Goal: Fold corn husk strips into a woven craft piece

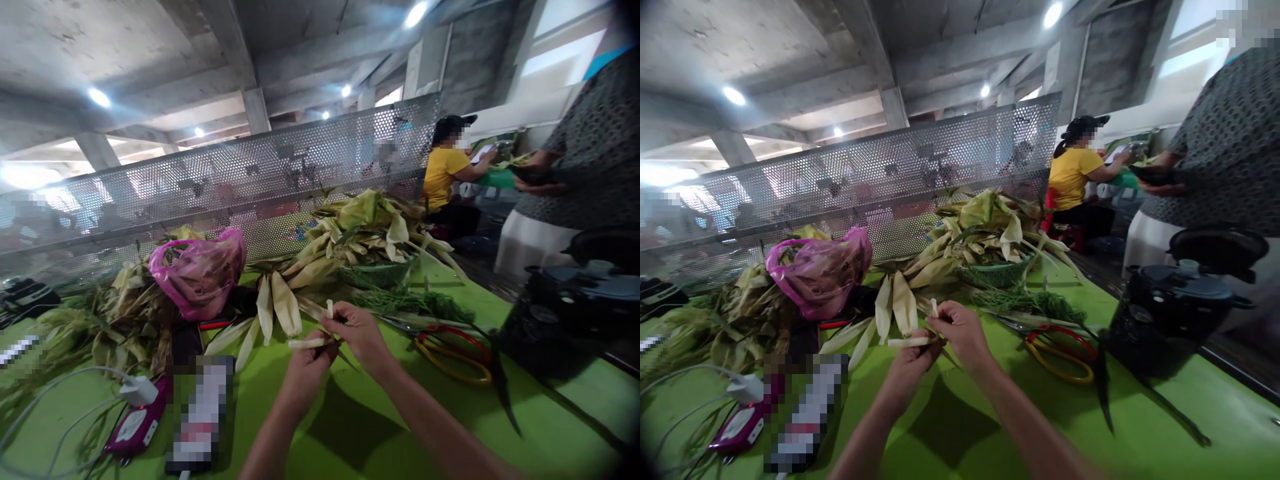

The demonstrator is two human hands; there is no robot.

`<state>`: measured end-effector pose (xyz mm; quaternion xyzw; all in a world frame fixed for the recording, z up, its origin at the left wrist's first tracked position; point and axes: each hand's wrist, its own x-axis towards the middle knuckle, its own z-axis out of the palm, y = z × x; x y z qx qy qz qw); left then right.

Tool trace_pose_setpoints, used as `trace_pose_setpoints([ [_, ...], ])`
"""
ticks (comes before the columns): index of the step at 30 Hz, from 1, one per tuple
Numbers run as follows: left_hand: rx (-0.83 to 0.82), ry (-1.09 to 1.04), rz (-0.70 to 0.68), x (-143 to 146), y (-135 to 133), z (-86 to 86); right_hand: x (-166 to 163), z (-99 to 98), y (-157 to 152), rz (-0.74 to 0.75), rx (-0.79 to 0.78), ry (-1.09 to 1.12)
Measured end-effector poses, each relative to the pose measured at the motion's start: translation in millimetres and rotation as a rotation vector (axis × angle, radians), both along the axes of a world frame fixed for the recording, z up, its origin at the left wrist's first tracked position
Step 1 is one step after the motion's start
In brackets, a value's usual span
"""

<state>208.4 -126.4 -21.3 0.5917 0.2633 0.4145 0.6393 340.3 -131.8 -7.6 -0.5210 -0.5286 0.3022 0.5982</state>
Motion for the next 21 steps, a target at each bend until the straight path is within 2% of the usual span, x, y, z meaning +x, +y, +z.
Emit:
trace_pose_setpoints([
  [4, -0.011, 0.041, -0.011, -1.8, 2.2, -6.1, 2.9, 2.3, 0.8, 0.014, -0.021, -0.014],
  [9, -0.091, -0.063, 0.210, -9.9, 15.2, -7.6, 11.4, 2.5, 1.3, 0.150, -0.038, -0.191],
  [12, -0.169, -0.125, 0.250, -13.6, 20.9, -8.9, 13.1, 2.5, 1.4, 0.131, -0.071, -0.192],
  [15, -0.271, -0.113, 0.279, -14.5, 22.5, -11.0, 12.0, 1.9, 2.5, 0.134, -0.040, -0.188],
  [21, -0.114, -0.017, 0.220, -16.6, 18.9, -7.0, 11.2, 0.6, 3.3, 0.113, -0.042, -0.183],
])
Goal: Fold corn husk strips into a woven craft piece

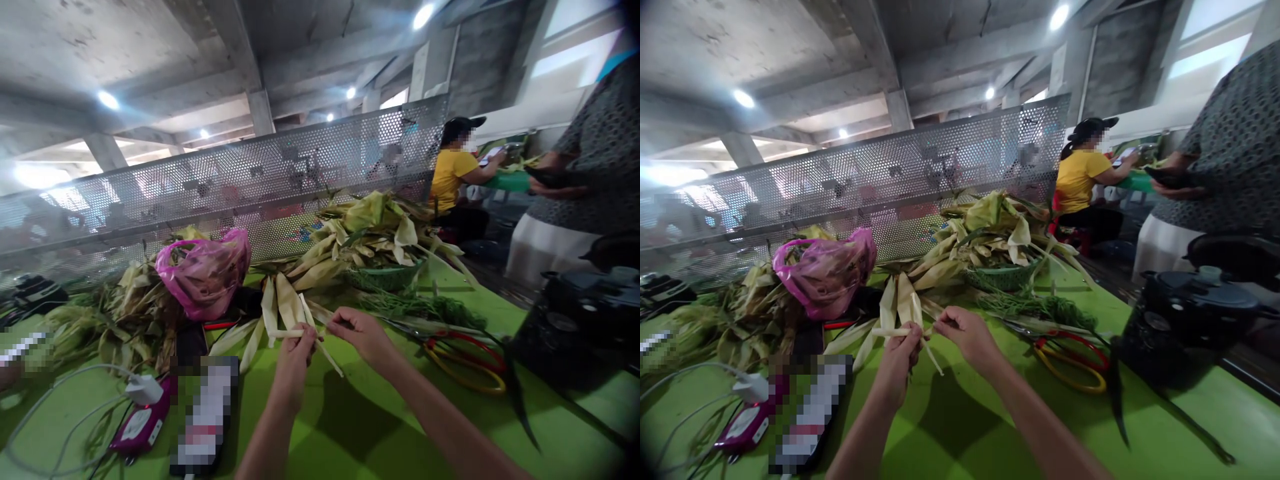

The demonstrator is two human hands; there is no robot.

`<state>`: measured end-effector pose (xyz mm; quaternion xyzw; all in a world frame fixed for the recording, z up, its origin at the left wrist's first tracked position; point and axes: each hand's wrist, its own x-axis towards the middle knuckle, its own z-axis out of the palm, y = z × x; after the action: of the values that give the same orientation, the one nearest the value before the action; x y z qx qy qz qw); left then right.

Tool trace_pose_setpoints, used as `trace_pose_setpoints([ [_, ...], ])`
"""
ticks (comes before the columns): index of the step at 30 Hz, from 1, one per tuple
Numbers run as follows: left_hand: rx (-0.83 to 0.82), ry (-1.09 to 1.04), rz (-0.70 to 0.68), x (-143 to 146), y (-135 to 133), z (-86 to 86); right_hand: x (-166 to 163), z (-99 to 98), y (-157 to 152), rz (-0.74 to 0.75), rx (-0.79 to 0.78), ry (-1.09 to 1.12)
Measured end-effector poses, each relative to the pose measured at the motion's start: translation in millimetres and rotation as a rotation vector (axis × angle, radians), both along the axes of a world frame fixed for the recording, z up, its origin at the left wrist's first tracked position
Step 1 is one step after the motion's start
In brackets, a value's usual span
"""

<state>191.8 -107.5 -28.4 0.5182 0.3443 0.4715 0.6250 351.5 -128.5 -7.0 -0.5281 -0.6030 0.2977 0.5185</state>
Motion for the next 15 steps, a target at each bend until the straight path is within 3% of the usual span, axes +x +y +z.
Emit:
trace_pose_setpoints([
  [5, 0.069, -0.003, -0.051, -5.3, -2.8, 2.7, 2.2, 1.7, -1.0, 0.009, 0.009, -0.061],
  [10, 0.133, 0.082, -0.113, -4.0, -4.1, 2.5, 5.5, 4.8, -1.2, 0.010, 0.145, -0.257],
  [15, 0.207, 0.112, -0.209, 3.6, -8.9, 7.4, 0.2, 3.6, -2.7, 0.023, 0.056, -0.068],
])
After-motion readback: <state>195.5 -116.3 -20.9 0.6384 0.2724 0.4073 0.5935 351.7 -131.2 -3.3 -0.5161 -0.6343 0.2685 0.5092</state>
